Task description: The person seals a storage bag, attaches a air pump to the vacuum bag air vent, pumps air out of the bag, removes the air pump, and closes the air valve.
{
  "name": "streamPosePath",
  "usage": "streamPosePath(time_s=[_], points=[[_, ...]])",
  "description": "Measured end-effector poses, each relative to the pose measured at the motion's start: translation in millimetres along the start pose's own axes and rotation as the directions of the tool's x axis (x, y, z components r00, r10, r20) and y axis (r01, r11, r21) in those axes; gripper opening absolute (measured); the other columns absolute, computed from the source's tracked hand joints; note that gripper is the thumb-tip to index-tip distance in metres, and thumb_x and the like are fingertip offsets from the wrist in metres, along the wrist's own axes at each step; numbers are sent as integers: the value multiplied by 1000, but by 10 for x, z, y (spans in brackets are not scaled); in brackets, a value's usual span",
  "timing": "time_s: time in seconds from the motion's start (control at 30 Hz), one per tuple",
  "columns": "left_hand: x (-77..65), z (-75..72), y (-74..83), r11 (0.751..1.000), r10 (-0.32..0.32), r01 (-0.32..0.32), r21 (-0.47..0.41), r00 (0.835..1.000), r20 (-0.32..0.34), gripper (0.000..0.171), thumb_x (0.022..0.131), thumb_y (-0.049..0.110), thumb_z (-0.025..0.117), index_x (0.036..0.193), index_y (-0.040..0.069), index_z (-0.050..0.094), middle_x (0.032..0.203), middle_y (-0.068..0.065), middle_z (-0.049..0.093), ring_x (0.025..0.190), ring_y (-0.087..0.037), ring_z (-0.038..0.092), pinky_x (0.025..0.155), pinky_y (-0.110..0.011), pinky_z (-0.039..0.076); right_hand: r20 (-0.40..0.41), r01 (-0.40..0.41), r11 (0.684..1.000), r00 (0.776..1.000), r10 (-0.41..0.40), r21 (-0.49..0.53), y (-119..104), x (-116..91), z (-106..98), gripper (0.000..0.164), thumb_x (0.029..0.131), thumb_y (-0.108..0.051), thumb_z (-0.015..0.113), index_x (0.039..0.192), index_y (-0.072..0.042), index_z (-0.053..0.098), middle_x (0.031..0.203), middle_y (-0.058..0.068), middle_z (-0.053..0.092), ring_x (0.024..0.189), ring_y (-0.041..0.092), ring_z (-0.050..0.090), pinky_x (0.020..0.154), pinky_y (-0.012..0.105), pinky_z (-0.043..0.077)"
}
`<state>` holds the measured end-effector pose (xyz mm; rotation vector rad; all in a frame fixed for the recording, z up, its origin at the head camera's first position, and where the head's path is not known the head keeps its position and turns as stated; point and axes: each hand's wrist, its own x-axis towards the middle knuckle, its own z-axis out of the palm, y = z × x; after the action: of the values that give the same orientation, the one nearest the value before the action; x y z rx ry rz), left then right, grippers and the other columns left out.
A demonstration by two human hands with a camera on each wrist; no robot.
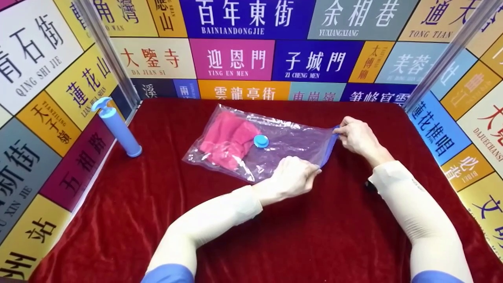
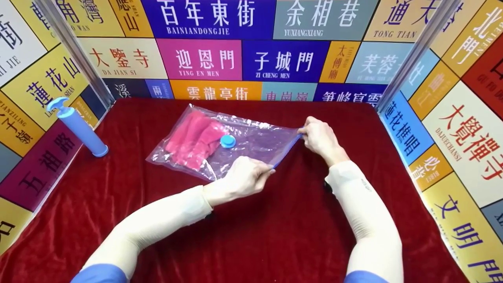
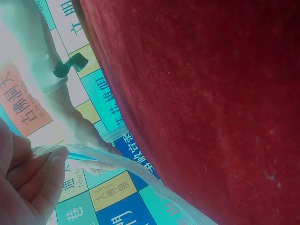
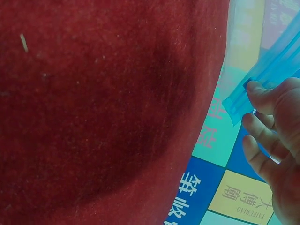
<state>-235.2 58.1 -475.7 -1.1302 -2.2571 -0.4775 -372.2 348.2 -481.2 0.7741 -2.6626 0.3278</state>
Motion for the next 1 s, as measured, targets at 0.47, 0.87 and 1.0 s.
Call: streamPosePath(time_s=[0.47, 0.87, 1.0], points=[[12, -26, -8, 1000, -7, 7, -3, 1000, 11, 35, 102, 26, 66, 68, 20, 61, 63, 7, 67, 59, -21, 70, 51, -40, 53, 21, -70, 997, 997, 70, -15, -1, -16, 29, 22, 87, -1, 74, 100, -14, 85, 93, 3, 61, 84, 28, 67, 68, 48, 54], [23, -45, -13, 1000, -6, 6, 23, 1000, 4, 37, 105, 28, 61, 68, 21, 61, 62, 8, 66, 59, -20, 69, 51, -38, 53, 36, -99, 995, 994, 100, -22, 3, 4, 13, 23, 88, -1, 72, 104, -12, 85, 94, 3, 61, 83, 31, 67, 67, 51, 54], [34, -56, -22, 1000, -10, 10, 18, 1000, 5, 38, 105, 29, 60, 68, 20, 61, 62, 7, 65, 59, -20, 69, 52, -38, 53, 36, -102, 994, 994, 103, -25, 11, 7, 23, 21, 90, -3, 73, 104, -13, 85, 94, 2, 60, 84, 31, 67, 67, 50, 54]])
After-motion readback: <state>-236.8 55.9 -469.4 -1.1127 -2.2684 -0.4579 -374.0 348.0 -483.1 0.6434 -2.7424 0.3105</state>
